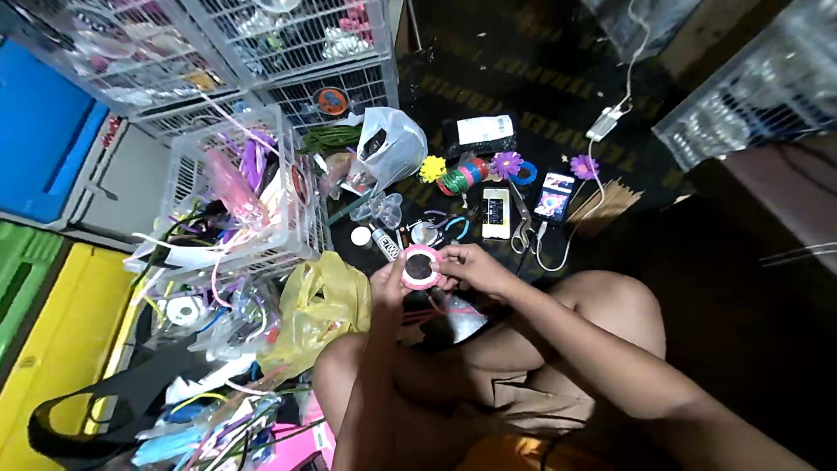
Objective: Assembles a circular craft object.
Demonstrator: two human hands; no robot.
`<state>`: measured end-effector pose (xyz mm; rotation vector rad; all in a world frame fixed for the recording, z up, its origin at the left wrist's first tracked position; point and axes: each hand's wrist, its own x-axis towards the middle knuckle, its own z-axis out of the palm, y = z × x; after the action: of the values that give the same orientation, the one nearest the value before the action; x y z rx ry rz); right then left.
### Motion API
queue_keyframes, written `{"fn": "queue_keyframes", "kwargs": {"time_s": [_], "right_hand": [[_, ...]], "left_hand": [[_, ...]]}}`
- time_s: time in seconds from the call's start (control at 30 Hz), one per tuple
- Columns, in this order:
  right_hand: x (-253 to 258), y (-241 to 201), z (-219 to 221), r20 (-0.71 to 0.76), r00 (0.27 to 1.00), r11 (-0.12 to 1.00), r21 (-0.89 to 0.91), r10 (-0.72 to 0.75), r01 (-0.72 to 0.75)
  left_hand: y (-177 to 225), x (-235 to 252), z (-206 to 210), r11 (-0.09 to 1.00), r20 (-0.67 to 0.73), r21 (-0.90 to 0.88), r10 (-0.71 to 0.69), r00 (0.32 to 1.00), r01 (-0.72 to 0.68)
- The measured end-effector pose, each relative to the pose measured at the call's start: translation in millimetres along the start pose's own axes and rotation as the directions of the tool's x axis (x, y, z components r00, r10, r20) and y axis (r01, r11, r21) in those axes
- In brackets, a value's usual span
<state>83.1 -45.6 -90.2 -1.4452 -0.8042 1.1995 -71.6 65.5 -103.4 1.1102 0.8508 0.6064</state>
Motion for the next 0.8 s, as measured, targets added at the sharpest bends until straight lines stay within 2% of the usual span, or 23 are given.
{"fn": "queue_keyframes", "kwargs": {"time_s": [0.1, 0.27, 0.5, 0.6, 0.8], "right_hand": [[2, -2, 9, -0.048, 0.999, 1.000, 0.025, -0.015, 0.017], [0, 2, 24, -0.075, 0.996, 0.987, 0.147, -0.054, 0.065], [2, 3, 44, -0.114, 0.984, 0.986, 0.080, -0.138, 0.147], [4, 2, 47, -0.116, 0.982, 0.985, 0.062, -0.151, 0.159], [2, 1, 46, -0.107, 0.982, 0.986, 0.025, -0.159, 0.163]], "left_hand": [[-2, 2, 1, 0.996, -0.078, -0.090, -0.029, 0.997, 0.022], [5, -3, -6, 0.970, -0.108, -0.242, -0.004, 0.994, -0.023], [10, -2, -12, 0.872, -0.078, -0.488, -0.092, 0.993, 0.042], [11, -2, -15, 0.840, -0.070, -0.540, -0.105, 0.992, 0.051], [15, -3, -15, 0.842, -0.055, -0.535, -0.116, 0.992, 0.069]]}}
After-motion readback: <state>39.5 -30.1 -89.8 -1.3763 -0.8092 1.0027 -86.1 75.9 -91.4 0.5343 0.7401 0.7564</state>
